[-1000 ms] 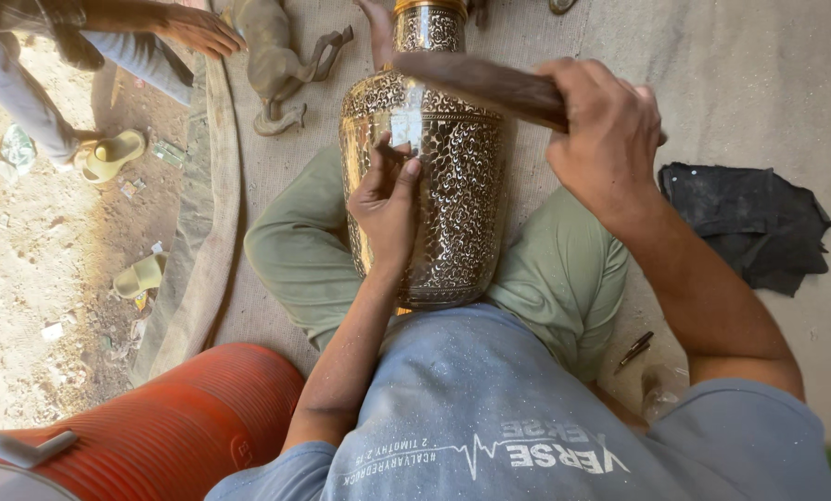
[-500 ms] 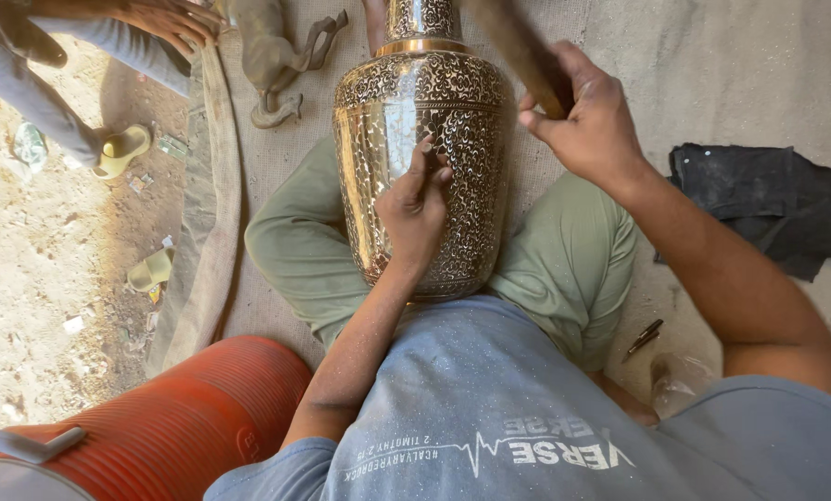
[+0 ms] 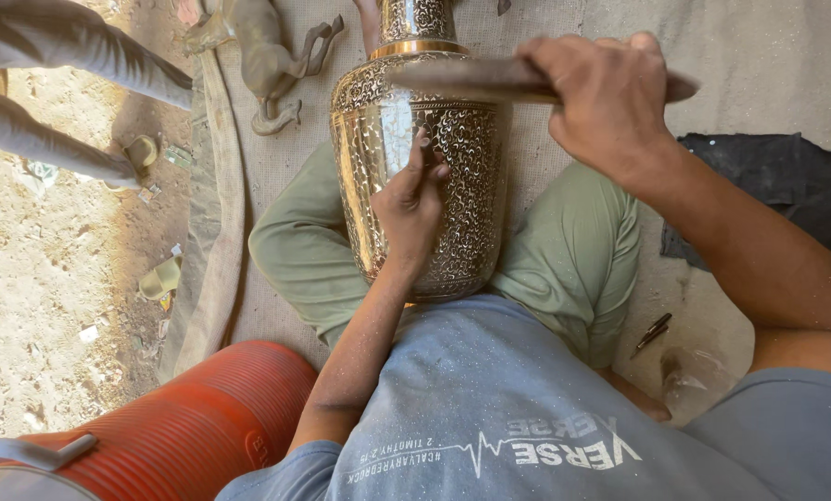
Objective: The person sits cross-legged on a mat and uses a small metal punch and a wooden mallet to engrave intricate patterns onto a large brass vase. They hold the vase steady with one hand while striking the punch with the mallet in the other, rotating the vase periodically to work on different sections.
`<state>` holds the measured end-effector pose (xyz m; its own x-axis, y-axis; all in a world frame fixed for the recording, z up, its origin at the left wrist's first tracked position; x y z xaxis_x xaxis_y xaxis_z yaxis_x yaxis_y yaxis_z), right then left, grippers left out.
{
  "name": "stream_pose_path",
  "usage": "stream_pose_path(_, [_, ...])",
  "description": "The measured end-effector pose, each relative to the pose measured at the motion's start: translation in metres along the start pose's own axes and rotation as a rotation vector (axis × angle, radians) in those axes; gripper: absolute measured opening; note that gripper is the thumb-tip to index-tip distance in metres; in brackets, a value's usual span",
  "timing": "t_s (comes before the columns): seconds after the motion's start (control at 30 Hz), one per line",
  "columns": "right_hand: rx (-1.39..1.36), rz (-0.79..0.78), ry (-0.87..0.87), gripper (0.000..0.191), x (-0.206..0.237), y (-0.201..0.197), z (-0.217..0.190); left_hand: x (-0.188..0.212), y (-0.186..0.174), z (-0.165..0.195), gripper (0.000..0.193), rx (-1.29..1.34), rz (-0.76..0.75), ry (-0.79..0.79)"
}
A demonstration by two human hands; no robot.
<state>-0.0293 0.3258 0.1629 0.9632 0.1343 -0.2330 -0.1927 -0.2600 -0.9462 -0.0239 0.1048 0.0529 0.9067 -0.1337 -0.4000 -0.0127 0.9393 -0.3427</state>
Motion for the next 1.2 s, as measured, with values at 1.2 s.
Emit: stream_pose_path(1.2, [-0.022, 0.112, -0.042, 0.033, 0.012, 0.015, -0.024, -0.001, 0.001, -0.004, 0.043, 0.016, 0.018, -0.087])
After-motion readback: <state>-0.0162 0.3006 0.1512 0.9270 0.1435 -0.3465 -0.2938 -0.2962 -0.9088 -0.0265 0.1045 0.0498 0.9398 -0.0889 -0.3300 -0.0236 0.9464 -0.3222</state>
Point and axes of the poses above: each hand's wrist, its own x-axis away from the middle knuckle, its own y-axis out of the palm, z = x × y, the point moved 6 cm from there along -x, towards the middle knuckle, and after that the axes turned 1 degree about -x, right-handed, at the moved point
